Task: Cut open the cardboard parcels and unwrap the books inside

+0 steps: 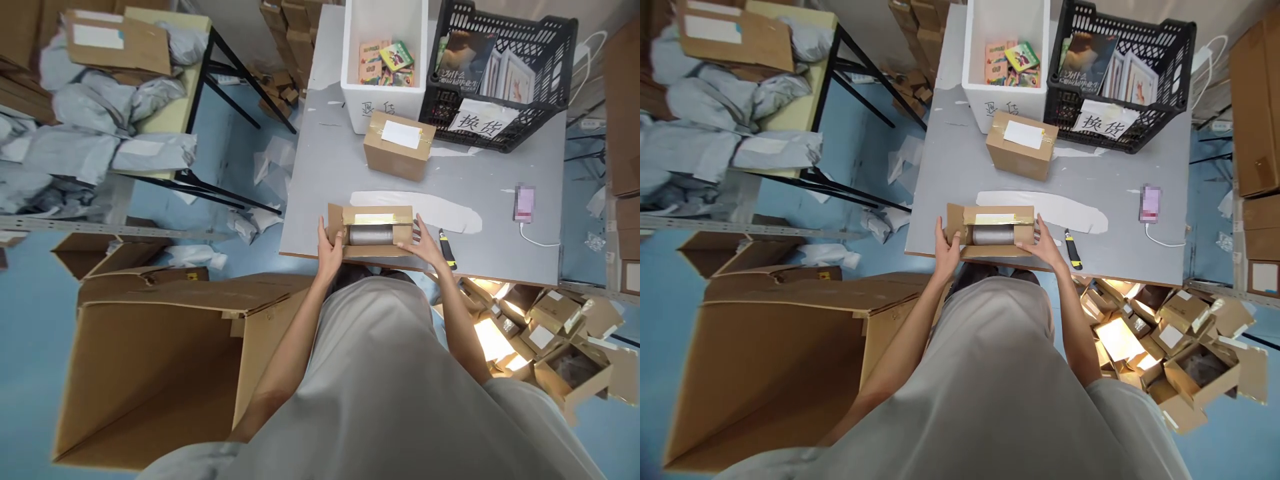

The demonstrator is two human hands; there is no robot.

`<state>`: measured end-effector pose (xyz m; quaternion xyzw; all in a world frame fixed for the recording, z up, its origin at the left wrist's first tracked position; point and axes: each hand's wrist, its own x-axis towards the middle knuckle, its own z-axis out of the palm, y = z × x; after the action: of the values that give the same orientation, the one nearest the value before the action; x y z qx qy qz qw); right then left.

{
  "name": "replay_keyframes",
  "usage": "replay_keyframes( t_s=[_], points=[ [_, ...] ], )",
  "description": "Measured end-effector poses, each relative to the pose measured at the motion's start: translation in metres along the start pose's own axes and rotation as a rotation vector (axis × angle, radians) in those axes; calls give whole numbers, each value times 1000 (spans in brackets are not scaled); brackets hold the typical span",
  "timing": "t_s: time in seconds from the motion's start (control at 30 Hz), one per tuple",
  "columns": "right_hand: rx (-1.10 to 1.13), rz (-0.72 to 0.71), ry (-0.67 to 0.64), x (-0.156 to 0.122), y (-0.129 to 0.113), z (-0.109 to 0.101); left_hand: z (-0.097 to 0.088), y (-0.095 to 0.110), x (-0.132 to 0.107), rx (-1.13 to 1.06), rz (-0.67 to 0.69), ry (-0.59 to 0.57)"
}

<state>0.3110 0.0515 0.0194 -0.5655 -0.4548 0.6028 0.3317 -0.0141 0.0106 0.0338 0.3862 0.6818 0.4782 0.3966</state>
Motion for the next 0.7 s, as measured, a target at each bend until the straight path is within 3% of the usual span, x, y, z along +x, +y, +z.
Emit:
replay_keyframes(
  t_s=[0.1,0.2,0.33,0.53,0.7],
  points=[
    [103,79,117,-1,3,10,1,0,6,-209,-190,-15],
    [117,145,155,-8,2,17,0,1,9,-446,-441,-84],
    [124,163,180,-38,-2,25,-8,3,-2,-563,-560,-201],
    [128,112,303,-137,3,25,-19,8,-53,-621,-527,-362],
    [128,27,490,-240,16,16,7,13,-104,-595,-551,-534]
  ],
)
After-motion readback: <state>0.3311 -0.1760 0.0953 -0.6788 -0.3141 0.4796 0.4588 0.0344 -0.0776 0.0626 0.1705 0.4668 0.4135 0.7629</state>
